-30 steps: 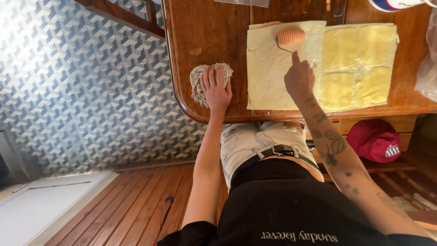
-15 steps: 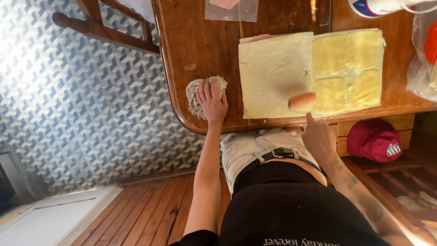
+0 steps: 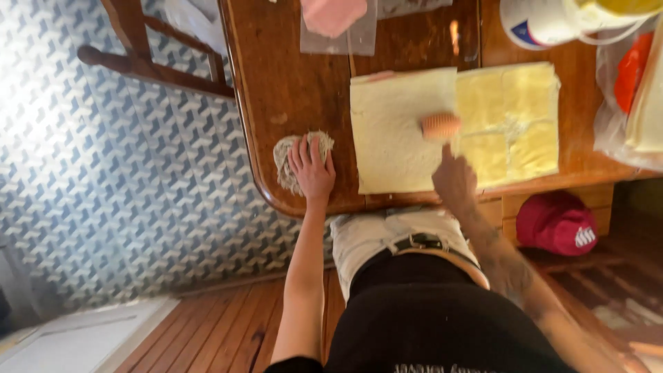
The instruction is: The person assembles sandwiches on a wooden table by layering bread, ham, and cheese. They use a small roller to apply a yellow liquid from a bucket onto the bread slices. The person repeatedly dips the roller into the bucket and spreads the liquid across the bread.
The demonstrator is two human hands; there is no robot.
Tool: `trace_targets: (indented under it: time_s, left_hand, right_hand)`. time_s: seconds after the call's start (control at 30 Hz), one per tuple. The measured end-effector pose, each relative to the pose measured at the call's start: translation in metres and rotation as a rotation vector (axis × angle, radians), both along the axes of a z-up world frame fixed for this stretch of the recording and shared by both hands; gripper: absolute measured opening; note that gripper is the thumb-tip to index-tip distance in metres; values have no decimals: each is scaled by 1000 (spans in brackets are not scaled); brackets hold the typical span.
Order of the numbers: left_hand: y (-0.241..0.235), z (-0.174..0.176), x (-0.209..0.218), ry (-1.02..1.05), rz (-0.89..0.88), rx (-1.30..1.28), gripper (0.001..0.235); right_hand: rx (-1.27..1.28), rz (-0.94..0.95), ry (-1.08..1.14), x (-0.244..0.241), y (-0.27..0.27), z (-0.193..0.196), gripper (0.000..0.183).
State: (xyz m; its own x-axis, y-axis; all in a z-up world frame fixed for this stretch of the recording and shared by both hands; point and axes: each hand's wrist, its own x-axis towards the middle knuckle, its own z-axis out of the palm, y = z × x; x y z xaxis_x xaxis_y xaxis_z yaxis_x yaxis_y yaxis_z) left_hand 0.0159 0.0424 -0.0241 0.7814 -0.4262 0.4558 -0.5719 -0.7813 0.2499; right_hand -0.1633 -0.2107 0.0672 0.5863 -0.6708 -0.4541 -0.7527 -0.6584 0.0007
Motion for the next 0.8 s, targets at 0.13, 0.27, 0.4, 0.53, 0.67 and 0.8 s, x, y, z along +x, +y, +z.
trace_targets:
  time_s: [0.13,0.27,0.4,0.53,0.67,0.8]
  left_hand:
    - [4,2,-1,-20,2,1,42]
    - [2,4,-3,12,11,7,42]
    - [3,0,-4,18,3,3,42]
    - [5,1,-5,19,-2,-4,42]
    - [3,-1,-4,40,7,-5,41]
    - [3,-1,-4,40,20,-10,41]
  right_hand:
    - [-28,-42,-193,58,-40,-30,56]
    - [-24,-6,-63,37,-23,-20,55]
    - [-67,-18,-23,43,-20,-36,54]
    - [-170,17,-138,69,-52,-50,53]
    - [-103,68,-547,33,-50,12,41]
    - [100,50,-80,0,-6,23,47]
